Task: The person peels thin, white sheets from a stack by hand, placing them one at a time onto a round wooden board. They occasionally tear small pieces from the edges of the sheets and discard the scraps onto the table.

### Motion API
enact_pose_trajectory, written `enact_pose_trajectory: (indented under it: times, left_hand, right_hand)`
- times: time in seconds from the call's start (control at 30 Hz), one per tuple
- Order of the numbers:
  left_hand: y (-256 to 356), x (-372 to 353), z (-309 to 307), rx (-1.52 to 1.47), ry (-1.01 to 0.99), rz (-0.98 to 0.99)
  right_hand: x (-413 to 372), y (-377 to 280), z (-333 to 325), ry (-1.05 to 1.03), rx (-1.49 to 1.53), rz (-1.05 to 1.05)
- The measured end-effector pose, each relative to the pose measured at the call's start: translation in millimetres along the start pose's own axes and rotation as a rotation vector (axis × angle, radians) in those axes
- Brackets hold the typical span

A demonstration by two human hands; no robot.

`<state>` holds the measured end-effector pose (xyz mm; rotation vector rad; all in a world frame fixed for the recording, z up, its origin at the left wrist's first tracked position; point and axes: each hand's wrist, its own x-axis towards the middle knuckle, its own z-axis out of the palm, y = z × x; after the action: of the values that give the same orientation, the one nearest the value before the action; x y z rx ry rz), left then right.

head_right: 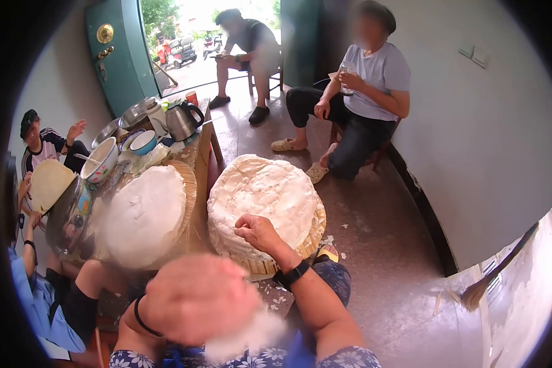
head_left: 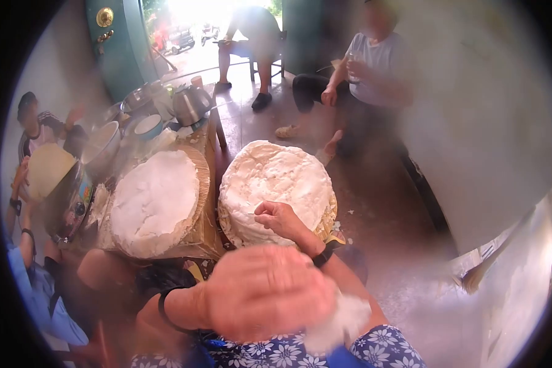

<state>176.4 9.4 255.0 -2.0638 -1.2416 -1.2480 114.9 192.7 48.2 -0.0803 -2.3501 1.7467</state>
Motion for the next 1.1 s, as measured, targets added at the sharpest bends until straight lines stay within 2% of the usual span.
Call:
enact_pose_trajectory:
  times: [0.07, 0.13, 0.23, 0.4, 0.43, 0.53, 0.63, 0.77, 0.87, 0.93, 1.0, 1.03, 1.1]
  left_hand:
    - [13.7, 9.6, -6.3, -0.122, 0.001, 0.067]
    - [29.7, 12.0, -2.4, -0.106, 0.098, 0.03]
    - [37.5, 17.6, -5.1, -0.07, 0.121, 0.131]
    - [65.6, 18.2, -19.5, -0.233, 0.093, -0.026]
    - [64.2, 13.2, -17.0, -0.29, 0.128, -0.02]
    - [59.9, 16.2, -25.8, -0.493, 0.071, -0.05]
    - [61.3, 10.8, -20.6, -0.58, 0.133, -0.079]
    - [62.6, 8.8, -27.3, -0.571, 0.106, -0.15]
    - [58.5, 4.7, -21.5, -0.477, 0.203, -0.107]
    - [55.4, 3.6, -23.4, -0.455, 0.194, -0.065]
    - [47.9, 3.7, -32.3, -0.519, 0.073, -0.008]
    - [48.9, 4.3, -34.0, -0.515, 0.054, 0.011]
    - [48.7, 3.9, -32.9, -0.542, 0.076, 0.015]
  right_hand:
    - [-0.7, -3.1, -1.3, -0.038, -0.039, 0.037]
    - [-0.7, -1.1, 0.4, -0.019, -0.027, 0.023]
    - [0.5, 7.2, 3.9, 0.019, -0.029, -0.024]
    - [0.9, 9.9, 1.9, 0.021, -0.078, -0.063]
    - [1.5, 11.0, 4.1, 0.019, -0.076, -0.067]
    - [1.8, 9.6, 4.2, 0.015, -0.075, -0.056]
    - [3.9, 15.4, 5.9, 0.017, -0.073, -0.069]
    - [2.5, 8.2, 4.4, 0.022, -0.085, -0.022]
    - [4.2, 10.2, 4.2, 0.024, -0.069, -0.023]
    - [2.7, 4.5, 4.2, 0.03, -0.097, 0.004]
    - [6.8, 13.6, 6.5, 0.025, -0.053, -0.043]
    - [5.4, 13.3, 2.9, -0.028, -0.066, 0.014]
    - [5.6, 15.5, 2.5, 0.005, -0.109, -0.032]
